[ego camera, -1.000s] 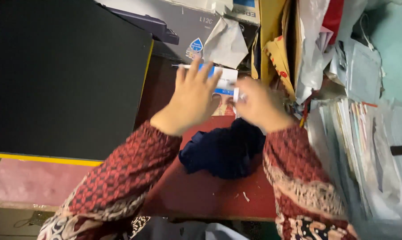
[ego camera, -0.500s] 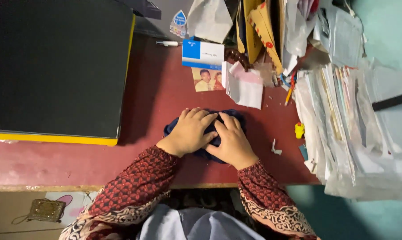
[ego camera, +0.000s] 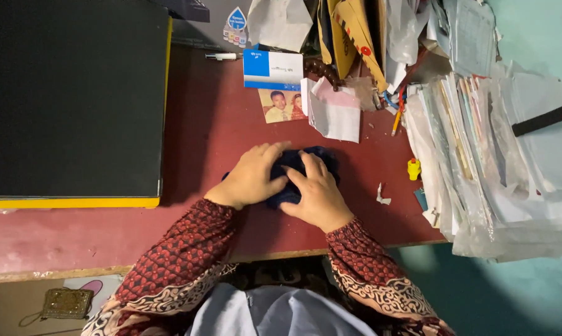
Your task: Reviewing and organizing various papers, folders, and small cards on a desk.
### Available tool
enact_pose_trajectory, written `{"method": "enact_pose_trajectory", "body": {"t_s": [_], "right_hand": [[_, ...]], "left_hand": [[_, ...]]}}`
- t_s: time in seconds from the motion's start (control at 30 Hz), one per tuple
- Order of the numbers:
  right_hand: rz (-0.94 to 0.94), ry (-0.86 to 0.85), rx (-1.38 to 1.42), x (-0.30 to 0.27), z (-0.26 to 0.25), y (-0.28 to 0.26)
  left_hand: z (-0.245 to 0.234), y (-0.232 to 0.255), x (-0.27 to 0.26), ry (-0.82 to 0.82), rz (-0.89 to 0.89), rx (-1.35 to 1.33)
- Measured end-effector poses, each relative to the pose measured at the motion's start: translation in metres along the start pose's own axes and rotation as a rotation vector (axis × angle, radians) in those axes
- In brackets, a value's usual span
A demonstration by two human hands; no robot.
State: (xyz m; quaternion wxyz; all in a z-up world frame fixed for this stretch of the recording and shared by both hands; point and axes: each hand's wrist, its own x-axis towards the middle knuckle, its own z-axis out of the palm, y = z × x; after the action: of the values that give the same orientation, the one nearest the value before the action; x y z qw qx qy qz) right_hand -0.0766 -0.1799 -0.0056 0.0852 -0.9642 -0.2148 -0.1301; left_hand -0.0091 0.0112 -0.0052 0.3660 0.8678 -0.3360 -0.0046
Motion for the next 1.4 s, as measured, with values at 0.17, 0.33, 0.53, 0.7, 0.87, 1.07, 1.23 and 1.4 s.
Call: {"method": "enact_pose_trajectory", "body": {"t_s": [0.17, 0.33, 0.53, 0.7, 0.87, 1.07, 1.23, 1.4], "right_hand": [[-0.075, 0.047, -0.016, -0.001, 0.017, 0.022], [-0.100, -0.005, -0.002, -0.010, 0.007, 0.063], [-0.043, 0.242, -0.069, 0.000, -0.046, 0.033], [-0.305, -0.203, 0.027, 0.031, -0.074, -0.091], [-0.360, -0.410, 0.079, 0.017, -0.007, -0.120], [-0.367, -0.304, -0.045, -0.005, -0.007, -0.085], [-0.263, -0.205, -0.036, -0.030, -0.017, -0.019], [-0.164, 0.120, -0.232, -0.041, -0.007, 0.086]], "left_hand": [[-0.007, -0.017, -0.001, 0.234, -0.007, -0.148], [-0.015, -0.025, -0.007, 0.580, 0.107, -0.192], [-0.061, 0.048, -0.046, 0.845, 0.322, -0.278], [-0.079, 0.077, -0.084, 0.854, 0.472, -0.261], [-0.057, 0.063, -0.098, 0.745, 0.405, -0.328], [-0.043, 0.065, -0.110, 0.637, 0.328, -0.319], [-0.038, 0.059, -0.122, 0.599, 0.260, -0.313], [-0.028, 0.053, -0.126, 0.602, 0.213, -0.321]]}}
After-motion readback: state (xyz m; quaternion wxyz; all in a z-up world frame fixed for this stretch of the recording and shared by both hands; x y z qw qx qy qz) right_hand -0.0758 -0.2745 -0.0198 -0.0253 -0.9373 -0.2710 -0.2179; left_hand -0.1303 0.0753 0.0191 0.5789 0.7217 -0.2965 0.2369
